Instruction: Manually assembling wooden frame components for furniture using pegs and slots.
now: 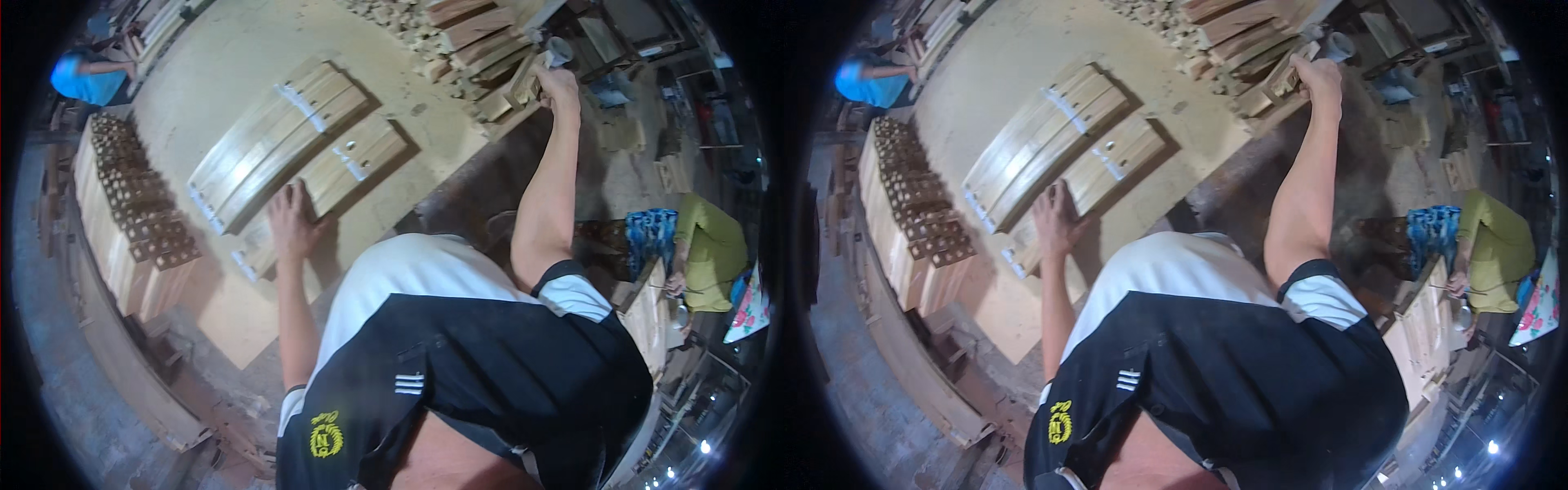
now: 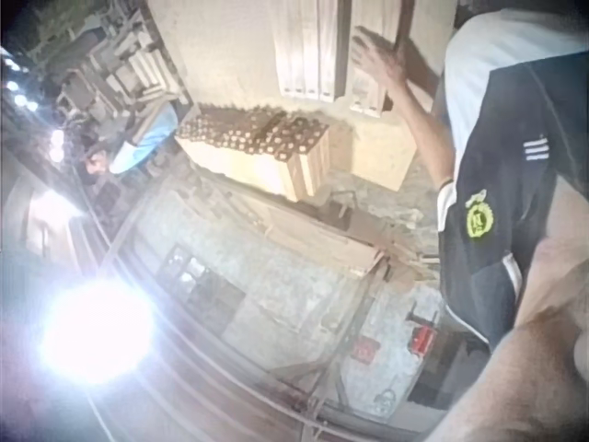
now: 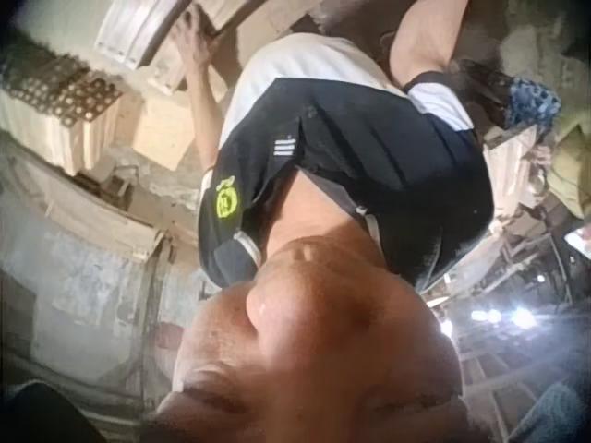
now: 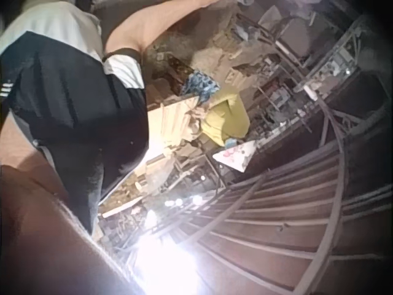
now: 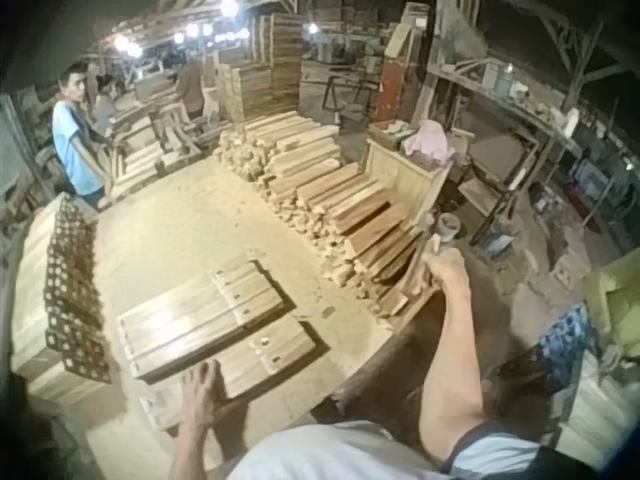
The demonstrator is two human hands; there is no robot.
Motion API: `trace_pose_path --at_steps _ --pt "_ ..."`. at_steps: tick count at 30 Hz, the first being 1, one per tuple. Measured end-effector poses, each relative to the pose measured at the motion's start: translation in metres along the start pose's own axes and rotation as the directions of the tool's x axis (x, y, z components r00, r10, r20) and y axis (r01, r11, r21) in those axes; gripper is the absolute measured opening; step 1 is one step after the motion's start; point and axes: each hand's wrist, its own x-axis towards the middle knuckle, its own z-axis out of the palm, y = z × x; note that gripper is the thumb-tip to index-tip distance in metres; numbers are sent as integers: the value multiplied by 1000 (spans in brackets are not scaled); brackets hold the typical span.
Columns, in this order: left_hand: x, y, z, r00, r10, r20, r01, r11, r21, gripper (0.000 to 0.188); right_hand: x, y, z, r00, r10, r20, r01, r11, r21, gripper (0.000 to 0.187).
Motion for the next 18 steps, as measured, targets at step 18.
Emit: trace_pose_path --at_steps 18 --pt "125 174 -90 989 -141 35 29 -45 -999 71 -128 -22 37 396 -698 596 387 716 581 29"
